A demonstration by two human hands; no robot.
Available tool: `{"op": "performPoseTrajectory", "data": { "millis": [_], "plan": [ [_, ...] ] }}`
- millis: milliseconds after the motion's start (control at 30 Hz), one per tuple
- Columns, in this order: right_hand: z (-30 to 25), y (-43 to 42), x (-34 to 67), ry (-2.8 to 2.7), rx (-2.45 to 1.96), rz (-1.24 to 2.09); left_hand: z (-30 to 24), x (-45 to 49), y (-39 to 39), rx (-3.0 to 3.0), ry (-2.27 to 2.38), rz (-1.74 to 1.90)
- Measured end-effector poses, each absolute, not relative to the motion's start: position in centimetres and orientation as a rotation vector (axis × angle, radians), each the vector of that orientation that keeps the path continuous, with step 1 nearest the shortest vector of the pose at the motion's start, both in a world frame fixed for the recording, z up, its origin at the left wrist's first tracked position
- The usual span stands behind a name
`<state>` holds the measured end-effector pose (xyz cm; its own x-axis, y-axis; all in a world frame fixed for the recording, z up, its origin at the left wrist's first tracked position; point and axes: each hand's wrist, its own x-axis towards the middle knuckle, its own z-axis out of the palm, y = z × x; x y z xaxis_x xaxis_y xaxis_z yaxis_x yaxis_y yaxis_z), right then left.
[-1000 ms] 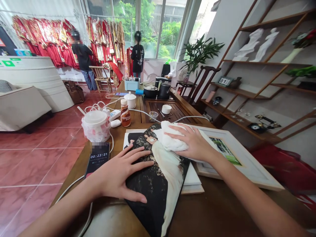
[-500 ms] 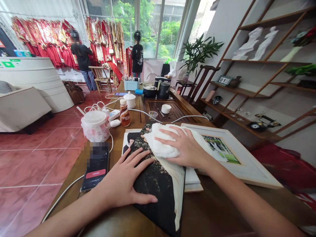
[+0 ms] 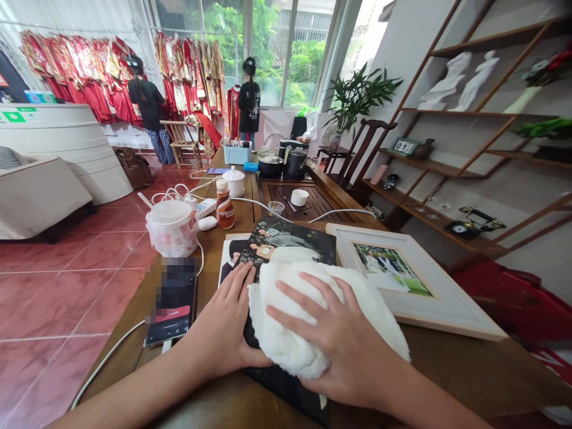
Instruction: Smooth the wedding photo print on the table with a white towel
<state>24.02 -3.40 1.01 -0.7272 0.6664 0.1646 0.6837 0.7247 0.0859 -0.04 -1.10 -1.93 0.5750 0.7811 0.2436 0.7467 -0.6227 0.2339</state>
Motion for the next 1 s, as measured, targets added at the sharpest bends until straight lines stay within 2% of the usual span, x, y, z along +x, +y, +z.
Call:
{"op": "performPoseTrajectory", "data": {
  "millis": [200,600,1000],
  "plan": [
    [0.5,-2.6,24.7,-2.799,-1.072,-0.250,-2.0,0.1,-1.2,2.705,1.303,0.528],
    [1.4,5.1,26.9,-2.584,-1.338,-0.366,-2.4,0.2,-1.3,2.658,1.382,0.527],
    [0.6,-1.8,25.0,-2.842,-1.018,-0.249,-2.3,0.3,-1.3,2.687,1.397,0.501]
  ]
}}
